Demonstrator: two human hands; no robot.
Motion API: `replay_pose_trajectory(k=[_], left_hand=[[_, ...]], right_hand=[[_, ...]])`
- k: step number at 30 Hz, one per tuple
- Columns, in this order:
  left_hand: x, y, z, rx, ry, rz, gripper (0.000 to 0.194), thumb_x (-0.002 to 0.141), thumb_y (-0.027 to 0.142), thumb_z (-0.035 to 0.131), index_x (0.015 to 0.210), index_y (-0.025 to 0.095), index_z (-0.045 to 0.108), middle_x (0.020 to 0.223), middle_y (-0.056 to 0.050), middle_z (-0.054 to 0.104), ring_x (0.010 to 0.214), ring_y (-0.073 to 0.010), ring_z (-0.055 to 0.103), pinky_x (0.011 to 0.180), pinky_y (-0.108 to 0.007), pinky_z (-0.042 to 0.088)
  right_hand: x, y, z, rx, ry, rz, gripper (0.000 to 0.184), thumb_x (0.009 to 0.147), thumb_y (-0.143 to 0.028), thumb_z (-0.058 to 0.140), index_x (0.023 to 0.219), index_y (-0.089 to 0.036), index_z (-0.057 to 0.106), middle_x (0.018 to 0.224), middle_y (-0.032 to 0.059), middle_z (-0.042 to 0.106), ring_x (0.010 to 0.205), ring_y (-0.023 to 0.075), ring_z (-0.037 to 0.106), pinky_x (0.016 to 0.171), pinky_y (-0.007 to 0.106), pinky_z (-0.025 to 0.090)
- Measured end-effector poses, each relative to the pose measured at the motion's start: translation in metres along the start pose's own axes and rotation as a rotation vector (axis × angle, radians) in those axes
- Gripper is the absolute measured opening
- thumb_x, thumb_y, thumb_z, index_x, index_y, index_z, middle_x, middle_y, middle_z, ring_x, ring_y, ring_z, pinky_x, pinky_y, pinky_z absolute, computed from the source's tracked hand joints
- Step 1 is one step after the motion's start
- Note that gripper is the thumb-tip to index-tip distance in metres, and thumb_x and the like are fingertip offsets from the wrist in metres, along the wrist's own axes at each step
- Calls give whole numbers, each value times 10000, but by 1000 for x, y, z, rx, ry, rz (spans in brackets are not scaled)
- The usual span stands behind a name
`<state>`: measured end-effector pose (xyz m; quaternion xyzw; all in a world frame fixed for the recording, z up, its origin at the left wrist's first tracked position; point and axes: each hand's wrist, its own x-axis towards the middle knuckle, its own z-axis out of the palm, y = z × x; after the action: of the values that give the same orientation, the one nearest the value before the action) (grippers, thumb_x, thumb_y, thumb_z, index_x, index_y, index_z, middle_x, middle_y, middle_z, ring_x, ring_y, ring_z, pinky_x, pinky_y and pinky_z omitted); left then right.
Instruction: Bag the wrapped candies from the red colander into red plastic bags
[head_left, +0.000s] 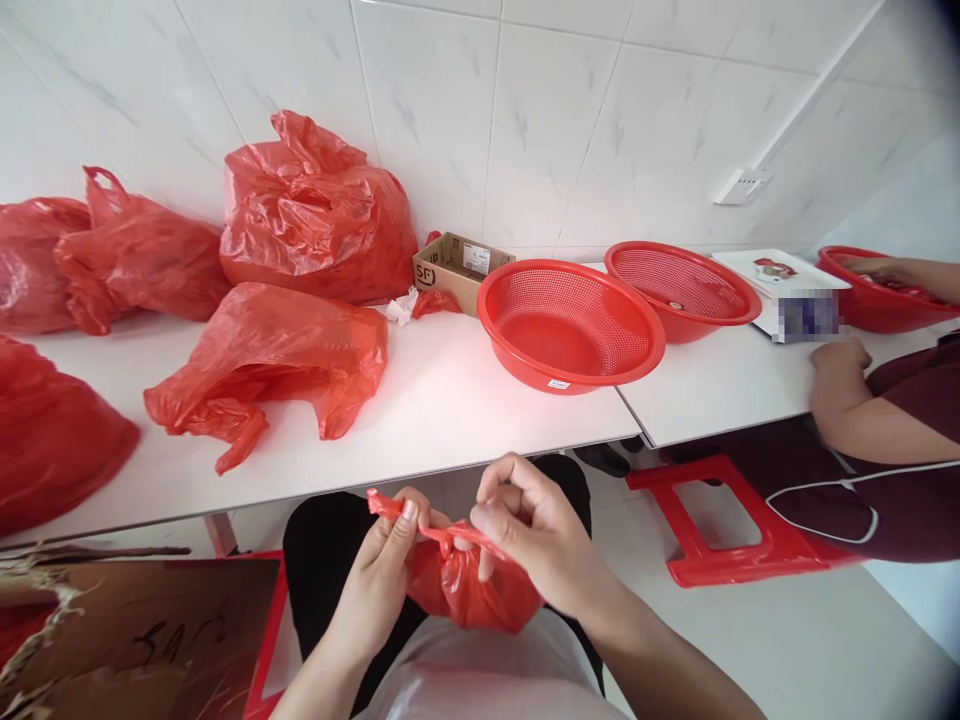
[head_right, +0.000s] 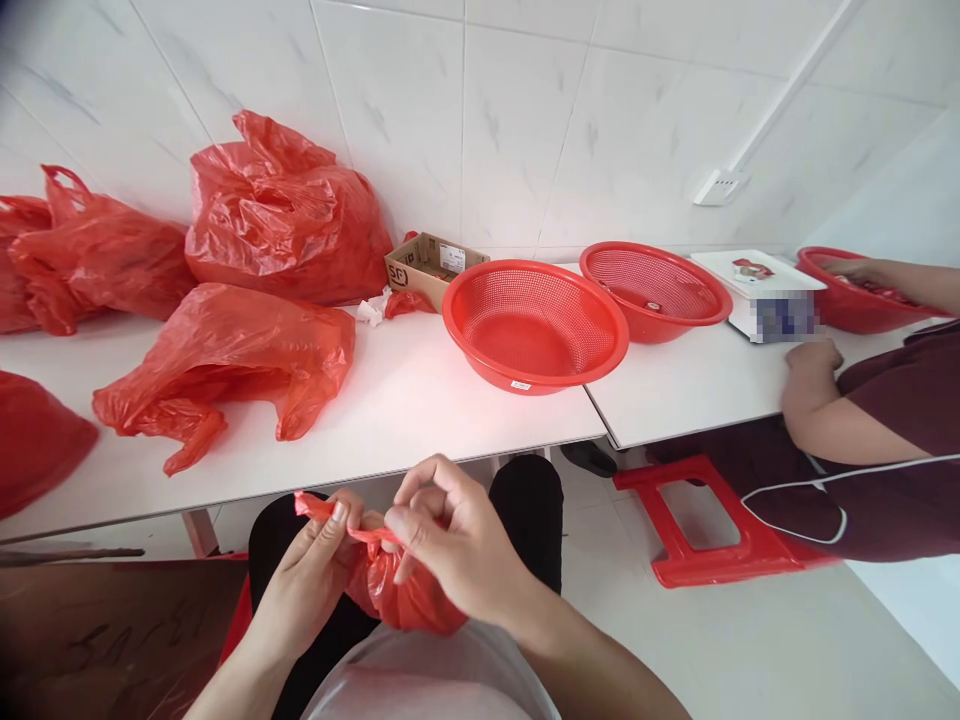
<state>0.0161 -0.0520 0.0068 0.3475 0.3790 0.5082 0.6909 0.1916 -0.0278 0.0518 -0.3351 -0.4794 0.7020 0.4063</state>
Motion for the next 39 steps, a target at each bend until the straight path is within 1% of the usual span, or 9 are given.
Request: replay_pose_trajectory(k=[5,10,14,17,22,27,30,33,39], left_hand=[[-3,6,2,-166,27,-25,294,950,466,541,800,224,469,762,9,624,660,-141,550,633,-263,449],[-4,13,-5,-47,8,61,334,843,456,710,741,194,530,829,-21,636,784,-148,589,737,-261,491],[-8,22,-10,126,-104,111,322,696,278,863,908,223,627,920,-25,668,831,-170,636,753,-279,517],[-10,27,-6,279,-117,131,316,717,205,841,977,245,665,933,-19,682,843,-166,654,779,-279,528],[-4,26,-6,494,55,228,66,808,228,763,796,217,698,855,-16,663,785,-146,653,730,-251,526],[-1,30,-12,584,-6,307,53,826,180,732,821,232,722,868,-20,685,796,-154,681,735,-257,551],[-1,38,-10,584,-2,343,66,831,170,717,800,228,709,875,-25,690,805,-156,682,726,-252,561],[-1,46,-4,631,-73,338,57,839,174,707,833,226,685,868,-23,683,775,-146,671,717,-251,560],[4,42,4,612,67,432,168,850,174,684,948,246,566,867,10,691,744,-136,693,671,-239,559]], right_hand=[[-16,11,13,-52,34,-42,238,932,-417,611,888,-219,487,542,-106,421,462,87,537,475,200,455],[-9,23,7,-90,108,-47,232,935,-405,602,871,-216,484,552,-99,457,459,85,549,484,204,464],[-7,22,3,-125,130,-55,188,938,-366,601,898,-216,494,592,-87,487,503,88,557,517,212,478],[-8,23,-1,-182,139,-78,159,947,-346,586,920,-218,497,611,-75,505,534,98,552,537,221,472],[-8,22,-8,-391,111,-112,92,970,-297,530,925,-217,520,640,-64,479,562,98,485,561,233,404],[-5,6,-13,-638,51,-122,49,949,-243,538,981,-231,573,642,-61,474,584,110,444,573,247,382],[2,-6,-14,-780,70,-290,213,886,-145,586,1066,-248,634,908,12,663,845,161,607,788,308,491],[10,-11,-13,-787,23,-462,339,862,-90,589,1152,-255,649,1165,58,682,1098,197,604,970,376,474],[12,1,2,-605,-5,-213,140,851,-131,589,953,-204,653,945,26,707,827,146,645,778,281,516]])
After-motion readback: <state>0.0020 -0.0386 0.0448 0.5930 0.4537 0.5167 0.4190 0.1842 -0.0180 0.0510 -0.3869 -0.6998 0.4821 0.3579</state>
